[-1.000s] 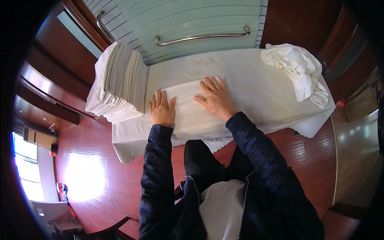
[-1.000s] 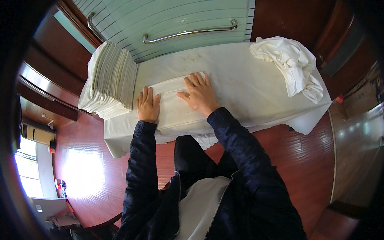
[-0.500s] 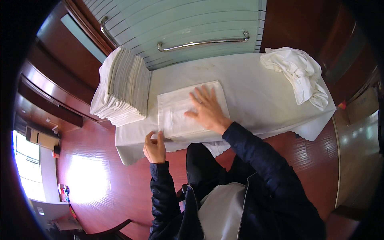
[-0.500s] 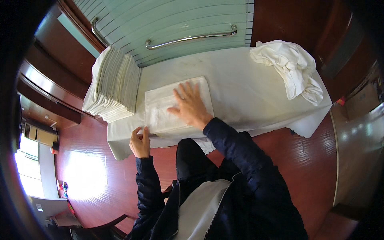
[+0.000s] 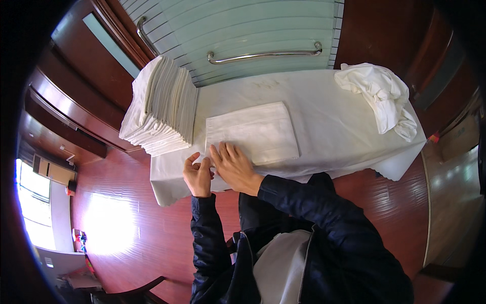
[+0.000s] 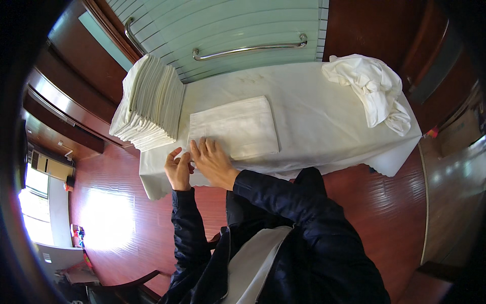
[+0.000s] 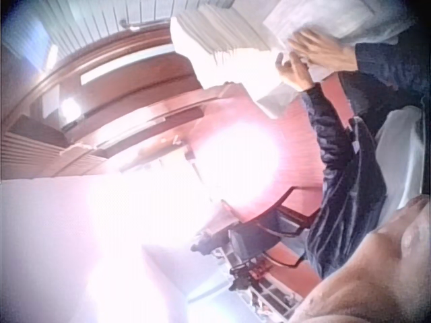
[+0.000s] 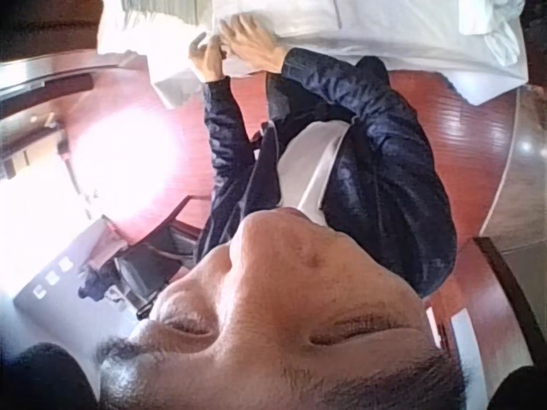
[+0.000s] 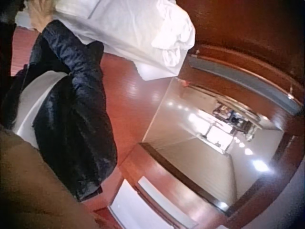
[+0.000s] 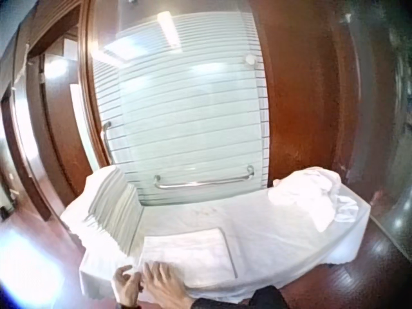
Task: The person folds multiple white linens on a table, smoothing and aligning each piece before stacking them. The person then wipes a wooden surface with a yellow cloth.
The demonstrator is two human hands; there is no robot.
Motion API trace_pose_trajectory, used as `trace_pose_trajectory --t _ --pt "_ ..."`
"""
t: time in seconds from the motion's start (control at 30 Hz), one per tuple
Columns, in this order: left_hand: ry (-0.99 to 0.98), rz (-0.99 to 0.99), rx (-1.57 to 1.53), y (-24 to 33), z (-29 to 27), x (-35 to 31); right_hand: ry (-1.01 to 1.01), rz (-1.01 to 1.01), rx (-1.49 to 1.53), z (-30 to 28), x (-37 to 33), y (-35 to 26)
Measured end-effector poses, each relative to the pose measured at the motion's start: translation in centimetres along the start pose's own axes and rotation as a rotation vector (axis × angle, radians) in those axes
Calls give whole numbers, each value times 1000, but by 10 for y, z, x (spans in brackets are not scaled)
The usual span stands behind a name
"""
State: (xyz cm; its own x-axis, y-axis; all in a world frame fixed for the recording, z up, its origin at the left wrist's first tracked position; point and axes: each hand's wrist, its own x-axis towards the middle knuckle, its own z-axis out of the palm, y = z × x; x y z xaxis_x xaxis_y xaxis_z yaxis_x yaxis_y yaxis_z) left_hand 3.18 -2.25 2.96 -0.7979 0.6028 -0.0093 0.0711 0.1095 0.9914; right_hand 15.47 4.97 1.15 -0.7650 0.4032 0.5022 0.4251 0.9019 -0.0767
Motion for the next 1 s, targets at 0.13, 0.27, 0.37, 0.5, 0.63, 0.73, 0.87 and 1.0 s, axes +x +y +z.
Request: trace_pose_trajectory --t 0.13,0.27,0.37,0.5,0.63,0.73,0.87,1.0 --pt "-27 176 -79 13 5 -7 -123 -7 -23 -4 14 2" --pt "-6 157 -293 7 -1 -8 46 58 122 -29 33 9" --pt "43 114 -393 -9 -4 0 220 143 305 -68 50 16" --pt "-61 -64 -412 -15 5 12 491 356 627 -129 73 32" --pt "-174 -74 -503 10 10 25 788 530 1058 -152 78 76" --pt "-368 -88 -625 24 19 45 1052 646 1238 -121 71 128" --pt "-265 -45 -238 -1 48 64 743 1170 959 -62 11 206" --pt "-142 89 -5 -38 69 75 464 1144 972 -37 -55 240"
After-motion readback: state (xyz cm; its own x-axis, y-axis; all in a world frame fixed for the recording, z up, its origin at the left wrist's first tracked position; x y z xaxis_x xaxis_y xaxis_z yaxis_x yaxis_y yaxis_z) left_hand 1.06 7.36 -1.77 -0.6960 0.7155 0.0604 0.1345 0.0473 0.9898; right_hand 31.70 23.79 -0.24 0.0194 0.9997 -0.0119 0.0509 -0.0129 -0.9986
